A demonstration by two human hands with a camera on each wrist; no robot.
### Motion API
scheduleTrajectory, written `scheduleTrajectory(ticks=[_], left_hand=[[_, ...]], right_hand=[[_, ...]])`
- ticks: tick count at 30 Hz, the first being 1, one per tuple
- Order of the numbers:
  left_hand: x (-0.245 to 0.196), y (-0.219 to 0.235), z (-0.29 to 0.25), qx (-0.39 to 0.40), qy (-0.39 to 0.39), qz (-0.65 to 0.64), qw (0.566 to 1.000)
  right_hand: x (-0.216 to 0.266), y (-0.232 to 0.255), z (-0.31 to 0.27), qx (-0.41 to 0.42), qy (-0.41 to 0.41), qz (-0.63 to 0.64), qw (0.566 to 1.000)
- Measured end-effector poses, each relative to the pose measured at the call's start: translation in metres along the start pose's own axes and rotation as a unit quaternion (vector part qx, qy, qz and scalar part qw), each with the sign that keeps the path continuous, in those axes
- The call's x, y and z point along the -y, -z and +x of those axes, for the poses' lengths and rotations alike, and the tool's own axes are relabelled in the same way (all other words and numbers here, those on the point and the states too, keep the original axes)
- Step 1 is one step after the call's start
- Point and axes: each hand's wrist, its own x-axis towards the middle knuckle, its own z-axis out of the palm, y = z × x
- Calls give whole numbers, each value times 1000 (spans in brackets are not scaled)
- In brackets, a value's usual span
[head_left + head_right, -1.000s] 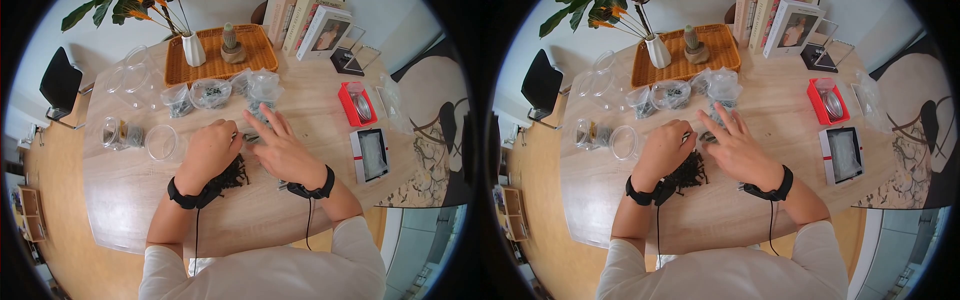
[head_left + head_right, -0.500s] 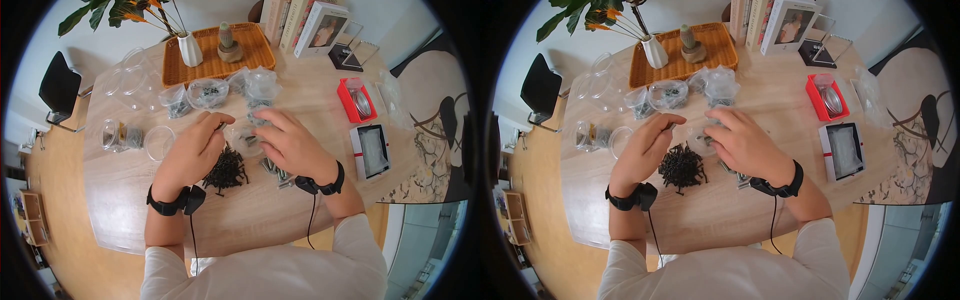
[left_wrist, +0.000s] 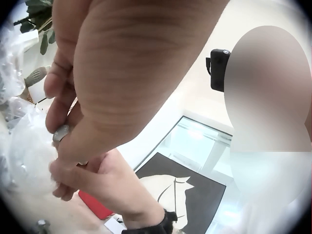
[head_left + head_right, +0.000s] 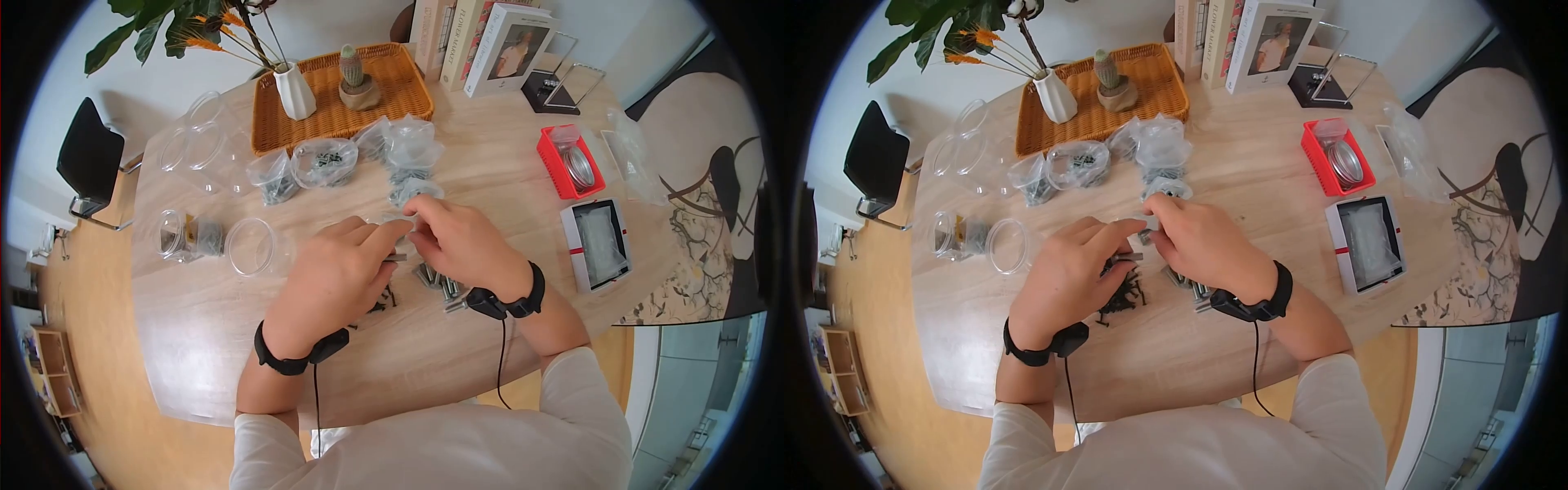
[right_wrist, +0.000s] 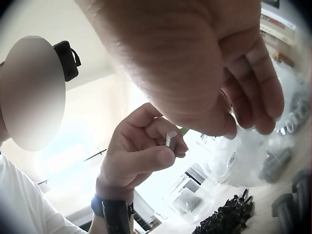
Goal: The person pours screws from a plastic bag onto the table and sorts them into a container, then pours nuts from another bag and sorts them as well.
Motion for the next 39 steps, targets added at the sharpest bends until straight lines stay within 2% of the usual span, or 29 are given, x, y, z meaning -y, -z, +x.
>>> scheduleTrajectory(ticks=[4, 11, 14, 16, 17, 19, 22, 28, 31, 35, 39], left_hand=[[6, -17, 4, -15, -33, 37, 999], [17, -29, 10, -44, -39, 72, 996], [22, -24, 10, -82, -27, 90, 992], [22, -20, 7, -102, 40, 75, 991], [22, -20, 5, -102, 40, 75, 991], [23, -21, 0, -6, 124, 76, 989], [35, -35, -1, 19, 148, 60, 987], [33, -33, 5, -29, 98, 3, 995], [34, -32, 4, -11, 84, 22, 996], [36, -34, 2, -10, 96, 30, 995], [33, -30, 1, -2, 117, 31, 993]], right_hand=[[-5, -5, 1, -22, 11, 31, 999], [-1, -4, 1, -27, 13, 15, 999], [0, -2, 1, -22, 13, 13, 1000], [-1, -3, 0, -16, 13, 11, 1000], [-2, -3, 0, -8, 15, 8, 1000], [-1, -2, 0, -5, 11, 5, 1000], [-2, -4, 0, -13, 8, -2, 1000], [2, 20, 0, -4, -16, -1, 1000], [2, 22, -1, 14, -16, -8, 1000], [0, 17, -5, 31, 3, -42, 999], [3, 28, -5, 57, -24, -26, 998]])
